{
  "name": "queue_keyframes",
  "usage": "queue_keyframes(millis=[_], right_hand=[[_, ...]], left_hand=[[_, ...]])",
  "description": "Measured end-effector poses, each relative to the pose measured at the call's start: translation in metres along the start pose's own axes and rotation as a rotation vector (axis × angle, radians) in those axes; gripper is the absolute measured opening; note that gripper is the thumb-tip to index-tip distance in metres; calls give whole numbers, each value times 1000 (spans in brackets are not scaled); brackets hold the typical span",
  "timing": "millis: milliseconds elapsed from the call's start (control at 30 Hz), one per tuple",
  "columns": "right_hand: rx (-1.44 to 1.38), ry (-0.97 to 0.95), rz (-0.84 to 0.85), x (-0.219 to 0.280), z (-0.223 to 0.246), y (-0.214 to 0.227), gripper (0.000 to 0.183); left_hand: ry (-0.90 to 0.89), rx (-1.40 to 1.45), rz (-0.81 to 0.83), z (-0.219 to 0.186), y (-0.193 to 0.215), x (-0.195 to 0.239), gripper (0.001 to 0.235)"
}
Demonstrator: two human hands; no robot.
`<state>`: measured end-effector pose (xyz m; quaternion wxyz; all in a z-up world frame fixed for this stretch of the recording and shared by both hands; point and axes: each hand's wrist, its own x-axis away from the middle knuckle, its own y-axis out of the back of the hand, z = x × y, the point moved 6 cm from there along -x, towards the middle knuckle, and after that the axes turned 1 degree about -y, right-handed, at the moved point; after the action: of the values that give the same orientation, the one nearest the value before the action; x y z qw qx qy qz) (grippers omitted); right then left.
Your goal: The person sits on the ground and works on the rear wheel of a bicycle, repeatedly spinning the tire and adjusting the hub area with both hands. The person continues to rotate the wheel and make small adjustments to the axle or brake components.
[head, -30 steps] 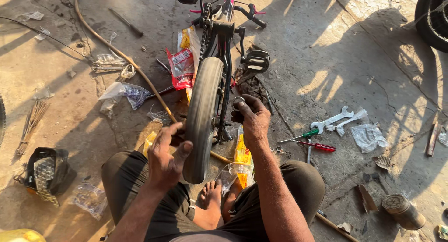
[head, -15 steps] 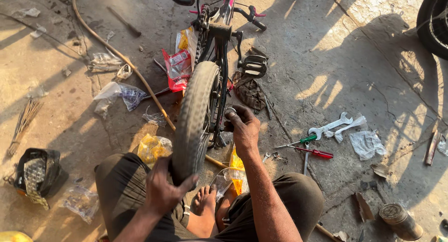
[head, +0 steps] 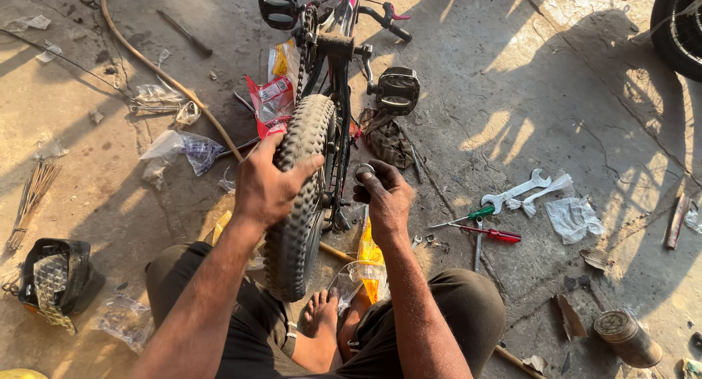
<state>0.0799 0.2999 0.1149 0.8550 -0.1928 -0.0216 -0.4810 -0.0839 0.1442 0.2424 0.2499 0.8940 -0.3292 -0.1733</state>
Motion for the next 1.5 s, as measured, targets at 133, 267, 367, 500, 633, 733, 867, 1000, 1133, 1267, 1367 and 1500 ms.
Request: queue_keyframes(millis=[133, 267, 367, 500, 633, 733, 867, 1000, 1133, 1267, 1367, 1500], right_hand=[[-29, 14, 19, -1, 0, 1, 28], [-44, 13, 54, 0, -3, -2, 29], [-29, -7, 70, 3, -8, -4, 31], [-83, -91, 82, 4, -15, -7, 40], [-196, -172, 106, 3, -21, -6, 49], [-214, -194, 98, -1, -26, -7, 42], [-102, -108, 90, -7, -28, -7, 29], [-37, -78, 87, -7, -29, -15, 26], [-111, -112, 171, -8, -30, -27, 23], [-188, -95, 229, -9, -36, -33, 22], [-170, -31, 253, -16, -38, -39, 21], [-84, 183, 331, -11, -39, -47, 22]], left_hand=[[-156, -83, -100, -13, 2, -10, 79], [-42, -4, -32, -3, 0, -3, 74], [-34, 41, -21, 0, 0, 6, 70], [-13, 53, -6, 8, -1, 26, 61], [-51, 132, -54, 18, 0, 75, 68], [-254, 79, -107, 10, 5, 106, 77], [-80, 287, -7, 10, 9, 98, 77], [66, 229, 87, 6, 6, 29, 74], [94, 336, 161, -9, -6, -3, 69], [300, 390, 212, 3, -10, -4, 56], [257, 367, 193, 9, -9, -4, 56], [191, 231, 178, 16, -9, -10, 55]])
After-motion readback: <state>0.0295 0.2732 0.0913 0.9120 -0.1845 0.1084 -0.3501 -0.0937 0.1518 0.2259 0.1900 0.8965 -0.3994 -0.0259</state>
